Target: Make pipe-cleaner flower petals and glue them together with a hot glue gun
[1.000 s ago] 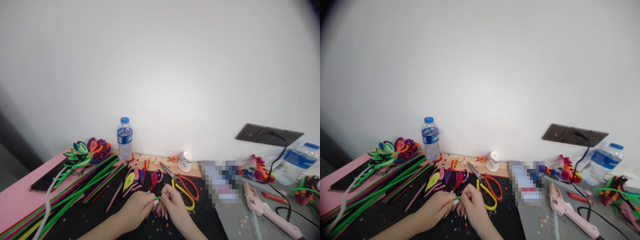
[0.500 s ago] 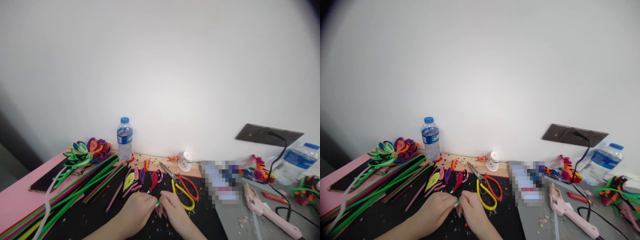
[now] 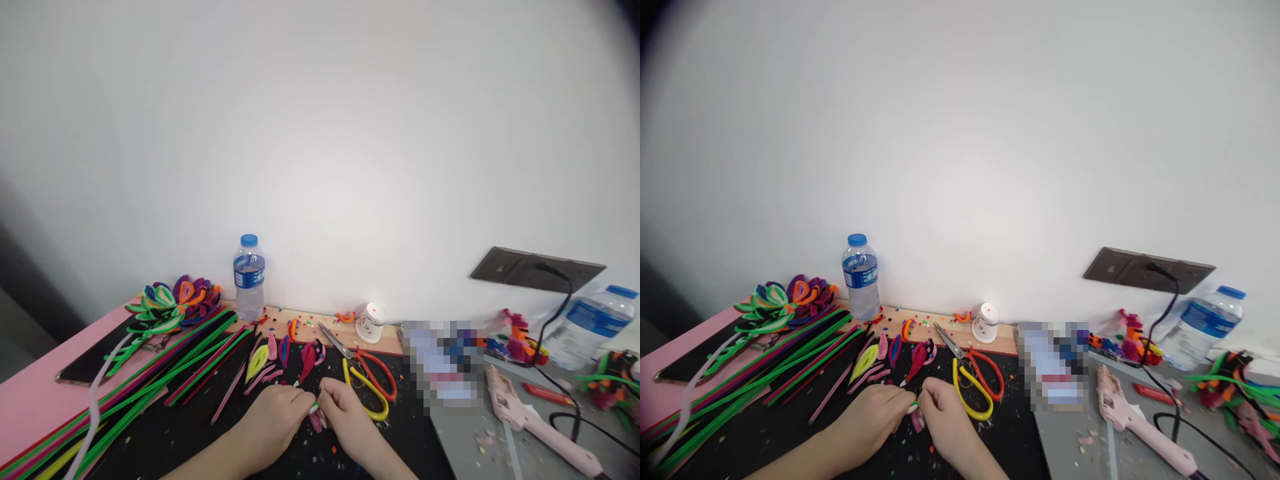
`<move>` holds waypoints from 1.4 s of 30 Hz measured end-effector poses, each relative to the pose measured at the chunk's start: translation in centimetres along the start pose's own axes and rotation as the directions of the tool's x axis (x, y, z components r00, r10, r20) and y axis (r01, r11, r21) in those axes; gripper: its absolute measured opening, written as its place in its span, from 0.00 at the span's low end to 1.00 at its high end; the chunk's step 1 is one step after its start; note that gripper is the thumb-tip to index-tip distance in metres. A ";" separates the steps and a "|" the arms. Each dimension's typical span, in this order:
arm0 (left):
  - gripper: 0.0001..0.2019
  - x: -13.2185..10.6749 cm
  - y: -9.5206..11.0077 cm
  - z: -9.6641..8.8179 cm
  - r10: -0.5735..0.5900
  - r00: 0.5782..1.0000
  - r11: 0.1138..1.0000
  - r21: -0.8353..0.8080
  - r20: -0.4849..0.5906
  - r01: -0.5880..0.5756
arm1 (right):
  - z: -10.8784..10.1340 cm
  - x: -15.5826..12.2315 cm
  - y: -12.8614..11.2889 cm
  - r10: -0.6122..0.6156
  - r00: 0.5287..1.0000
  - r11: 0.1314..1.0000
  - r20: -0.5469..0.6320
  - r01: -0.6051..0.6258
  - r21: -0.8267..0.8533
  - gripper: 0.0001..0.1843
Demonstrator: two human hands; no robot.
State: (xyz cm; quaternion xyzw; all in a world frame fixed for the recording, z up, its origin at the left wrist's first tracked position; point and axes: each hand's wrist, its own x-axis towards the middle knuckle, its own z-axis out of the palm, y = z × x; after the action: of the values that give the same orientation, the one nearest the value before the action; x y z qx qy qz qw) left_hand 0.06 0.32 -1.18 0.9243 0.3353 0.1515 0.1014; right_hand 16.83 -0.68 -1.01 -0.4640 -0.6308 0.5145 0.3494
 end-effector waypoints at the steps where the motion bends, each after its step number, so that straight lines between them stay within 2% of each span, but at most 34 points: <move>1: 0.12 0.0 0.0 -0.1 -0.014 1.000 0.999 -0.042 0.005 0.015 | 0.0 0.0 -0.1 -0.009 1.000 1.000 0.001 0.009 -0.010 0.18; 4: 0.13 0.0 0.4 -0.4 -0.080 0.996 0.973 -0.215 0.029 0.084 | 0.0 -0.2 -0.2 -0.029 1.000 0.998 -0.005 0.029 -0.054 0.17; 7: 0.17 0.0 0.7 -0.3 -0.157 0.986 0.870 -0.465 0.048 0.162 | 0.1 -0.4 -0.1 -0.062 0.998 0.993 -0.016 0.060 -0.101 0.16; 9: 0.18 0.1 0.9 0.0 -0.219 0.970 0.728 -0.644 0.103 0.233 | 0.3 -0.5 0.1 -0.087 0.996 0.990 -0.018 0.084 -0.112 0.16; 12: 0.20 0.4 1.0 0.4 -0.268 0.938 0.446 -0.834 0.222 0.325 | 0.4 -0.5 0.5 -0.111 0.994 0.986 -0.026 0.106 -0.125 0.17; 14: 0.22 0.7 0.9 0.4 -0.249 0.932 0.299 -0.894 0.263 0.332 | 0.4 -0.5 0.7 -0.121 0.992 0.982 -0.031 0.115 -0.148 0.17; 16: 0.23 0.9 0.7 0.2 -0.214 0.935 0.213 -0.921 0.282 0.326 | 0.4 -0.6 0.6 -0.132 0.991 0.976 -0.039 0.123 -0.181 0.17; 21: 0.21 0.9 0.2 -0.4 -0.139 0.942 0.118 -0.939 0.305 0.322 | 0.5 -1.1 -0.5 -0.175 0.983 0.932 -0.055 0.147 -0.331 0.18; 26: 0.18 0.8 0.3 -1.2 -0.095 0.932 0.006 -0.936 0.349 0.352 | 0.6 -1.4 -0.7 -0.284 0.956 0.873 -0.071 0.227 -0.432 0.16; 30: 0.16 0.8 0.3 -1.3 -0.087 0.936 -0.003 -0.940 0.340 0.341 | 0.6 -1.3 -0.3 -0.299 0.951 0.869 -0.073 0.240 -0.434 0.16; 35: 0.18 0.7 0.0 -0.5 -0.142 0.948 0.114 -0.946 0.285 0.302 | 0.2 -1.0 -0.6 -0.234 0.969 0.911 -0.084 0.188 -0.367 0.17; 38: 0.18 0.7 -0.2 -0.3 -0.231 0.945 0.205 -0.938 0.230 0.278 | -0.2 -1.0 -0.6 -0.254 0.945 0.909 -0.206 0.161 -0.385 0.15; 42: 0.17 0.9 -0.6 -0.4 -0.374 0.916 0.324 -0.905 0.145 0.275 | -1.0 -1.0 -0.5 -0.299 0.885 0.861 -0.357 0.088 -0.502 0.08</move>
State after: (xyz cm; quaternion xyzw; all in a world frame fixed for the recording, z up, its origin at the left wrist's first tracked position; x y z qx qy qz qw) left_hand 0.21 1.36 -0.79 0.6216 0.3791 0.3278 0.6020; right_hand 17.96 -1.27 -0.27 -0.5675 -0.6900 0.1937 0.4054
